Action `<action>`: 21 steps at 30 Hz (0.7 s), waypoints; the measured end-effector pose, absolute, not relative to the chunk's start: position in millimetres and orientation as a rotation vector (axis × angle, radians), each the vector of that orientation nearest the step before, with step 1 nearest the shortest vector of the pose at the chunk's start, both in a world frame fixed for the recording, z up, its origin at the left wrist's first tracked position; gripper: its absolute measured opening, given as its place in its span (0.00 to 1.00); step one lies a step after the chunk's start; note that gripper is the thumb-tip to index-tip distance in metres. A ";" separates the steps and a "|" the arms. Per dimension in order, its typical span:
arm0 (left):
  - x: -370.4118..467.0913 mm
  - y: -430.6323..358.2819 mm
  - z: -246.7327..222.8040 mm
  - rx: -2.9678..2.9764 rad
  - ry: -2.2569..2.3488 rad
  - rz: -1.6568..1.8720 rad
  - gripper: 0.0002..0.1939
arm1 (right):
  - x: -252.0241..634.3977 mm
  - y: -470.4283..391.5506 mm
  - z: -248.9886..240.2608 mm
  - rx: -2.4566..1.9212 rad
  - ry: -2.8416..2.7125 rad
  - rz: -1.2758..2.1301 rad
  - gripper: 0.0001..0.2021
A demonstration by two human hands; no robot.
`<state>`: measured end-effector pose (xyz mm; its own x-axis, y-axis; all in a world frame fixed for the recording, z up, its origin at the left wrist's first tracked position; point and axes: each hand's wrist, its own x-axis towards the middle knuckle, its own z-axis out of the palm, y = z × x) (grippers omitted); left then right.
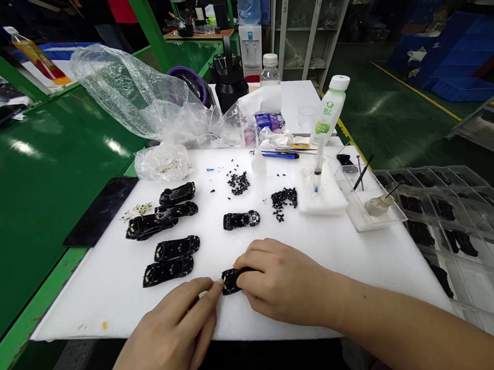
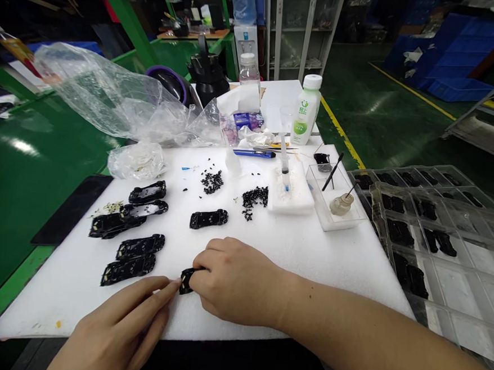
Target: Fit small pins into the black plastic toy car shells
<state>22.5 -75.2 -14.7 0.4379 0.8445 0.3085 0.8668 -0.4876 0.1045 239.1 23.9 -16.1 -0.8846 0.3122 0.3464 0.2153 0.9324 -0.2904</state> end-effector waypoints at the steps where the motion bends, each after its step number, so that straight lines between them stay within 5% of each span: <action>1: 21.4 -74.9 -13.8 -2.619 -1.558 -0.492 0.15 | 238.9 24.0 -16.3 -0.383 -2.694 0.345 0.06; 11: 17.8 -69.1 -11.8 -2.628 -1.786 -0.722 0.12 | 239.3 24.5 -15.5 -0.390 -2.732 0.360 0.09; 21: 16.1 -64.7 -8.5 -2.840 -1.642 -0.547 0.15 | 237.9 22.0 -13.8 -0.405 -2.733 0.368 0.10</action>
